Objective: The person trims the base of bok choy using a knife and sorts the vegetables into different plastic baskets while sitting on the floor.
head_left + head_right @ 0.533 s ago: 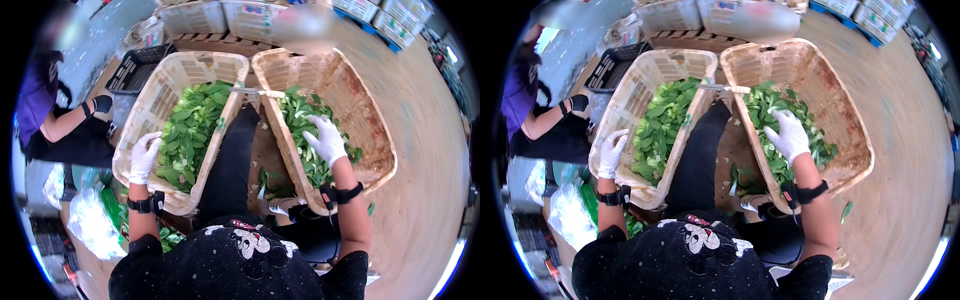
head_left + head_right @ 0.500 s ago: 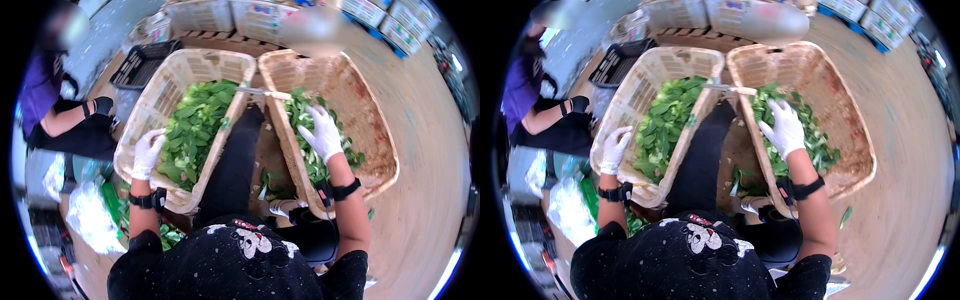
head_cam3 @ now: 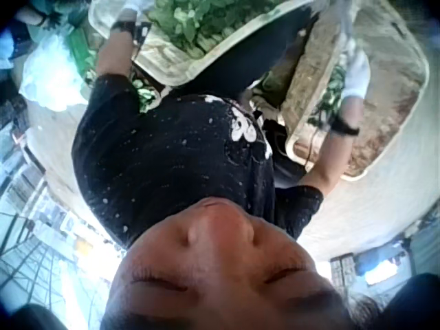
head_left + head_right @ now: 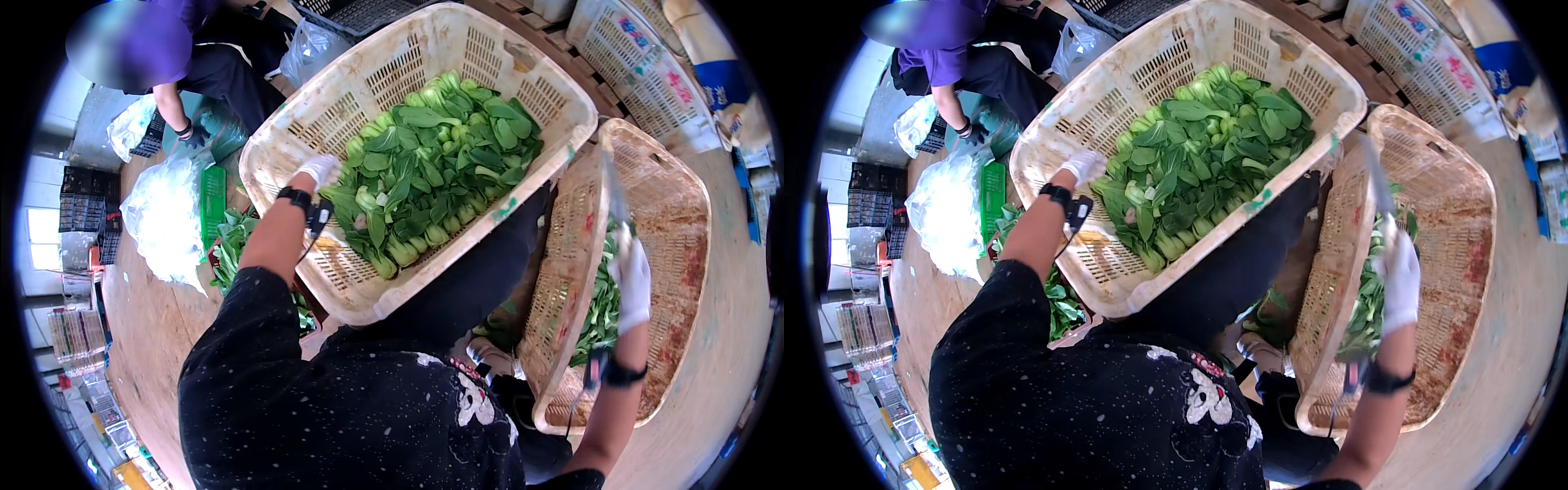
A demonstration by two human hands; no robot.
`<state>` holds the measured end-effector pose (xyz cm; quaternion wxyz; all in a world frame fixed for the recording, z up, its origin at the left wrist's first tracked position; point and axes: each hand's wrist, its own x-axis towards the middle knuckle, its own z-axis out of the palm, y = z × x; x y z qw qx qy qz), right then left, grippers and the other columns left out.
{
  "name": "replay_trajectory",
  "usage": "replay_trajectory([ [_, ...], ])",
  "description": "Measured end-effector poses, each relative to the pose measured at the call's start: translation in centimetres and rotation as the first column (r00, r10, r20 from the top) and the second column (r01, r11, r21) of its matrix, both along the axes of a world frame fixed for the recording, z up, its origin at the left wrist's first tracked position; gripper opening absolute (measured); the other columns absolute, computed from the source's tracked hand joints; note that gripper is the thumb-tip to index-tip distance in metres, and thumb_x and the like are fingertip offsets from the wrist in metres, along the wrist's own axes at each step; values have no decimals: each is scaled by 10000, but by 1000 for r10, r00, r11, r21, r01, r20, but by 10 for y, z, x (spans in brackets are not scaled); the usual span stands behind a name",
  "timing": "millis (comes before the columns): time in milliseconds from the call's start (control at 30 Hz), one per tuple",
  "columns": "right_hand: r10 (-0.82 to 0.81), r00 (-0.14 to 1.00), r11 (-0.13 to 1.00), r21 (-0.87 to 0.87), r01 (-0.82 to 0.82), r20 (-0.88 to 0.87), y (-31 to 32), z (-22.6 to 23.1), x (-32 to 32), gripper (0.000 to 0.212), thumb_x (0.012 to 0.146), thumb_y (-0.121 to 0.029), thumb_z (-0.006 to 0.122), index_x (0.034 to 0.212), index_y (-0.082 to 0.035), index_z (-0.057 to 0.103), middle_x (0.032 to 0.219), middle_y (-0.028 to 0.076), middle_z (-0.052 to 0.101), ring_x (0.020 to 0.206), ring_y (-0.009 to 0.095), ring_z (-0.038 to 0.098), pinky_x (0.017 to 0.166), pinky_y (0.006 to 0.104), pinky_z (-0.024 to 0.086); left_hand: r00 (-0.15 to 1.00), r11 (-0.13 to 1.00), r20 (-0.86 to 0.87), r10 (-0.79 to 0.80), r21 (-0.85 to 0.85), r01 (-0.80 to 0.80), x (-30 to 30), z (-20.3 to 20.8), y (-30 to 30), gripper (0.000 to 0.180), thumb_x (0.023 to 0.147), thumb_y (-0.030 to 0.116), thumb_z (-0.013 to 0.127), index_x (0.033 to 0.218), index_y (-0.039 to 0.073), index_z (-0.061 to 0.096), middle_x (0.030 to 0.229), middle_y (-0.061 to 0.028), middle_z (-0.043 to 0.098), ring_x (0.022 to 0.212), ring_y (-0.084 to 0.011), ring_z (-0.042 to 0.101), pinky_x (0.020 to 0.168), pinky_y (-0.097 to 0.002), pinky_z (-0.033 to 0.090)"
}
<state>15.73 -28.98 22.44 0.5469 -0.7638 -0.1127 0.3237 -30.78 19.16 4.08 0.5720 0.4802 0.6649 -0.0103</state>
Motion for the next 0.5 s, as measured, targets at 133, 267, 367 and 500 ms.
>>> replay_trajectory([
  [133, -87, 987, 982, 154, 108, -139, -62, 67, -64, 499, 1025, -391, 316, 1307, -10, 473, 789, -24, 470, 654, 24, 394, 536, 160, 319, 962, 951, -222, 159, -228, -210, 14, -128, -28, 480, 904, 411, 477, 1229, 62, 537, 1196, -238, 563, 1056, -378, 535, 889, -471, 417],
  [267, -280, 908, 895, 256, 364, -312, -113, 59, -113, 519, 919, -339, 583, 1302, -22, 435, 903, 24, 520, 788, 78, 505, 635, 193, 427, 910, 892, 23, 413, -212, -400, 46, -154, -89, 675, 802, 529, 609, 1249, 33, 508, 1182, -222, 559, 968, -316, 540, 855, -437, 428],
  [367, -236, 891, 899, 261, 352, -388, -143, 32, -131, 496, 924, -282, 578, 1311, -13, 423, 934, 23, 537, 766, 80, 509, 648, 207, 439, 879, 858, 7, 476, -222, -463, 50, -145, -94, 798, 740, 530, 690, 1303, 12, 468, 1230, -216, 540, 994, -295, 547, 868, -422, 434],
  [500, -415, 801, 767, 308, 563, -432, -111, 19, -159, 486, 931, -284, 566, 1324, -24, 446, 847, -23, 501, 661, 49, 437, 588, 189, 366, 891, 820, 197, 408, 350, -453, 54, -95, -76, 848, 665, 390, 808, 1297, -43, 441, 1232, -171, 540, 1002, -252, 538, 892, -382, 414],
])
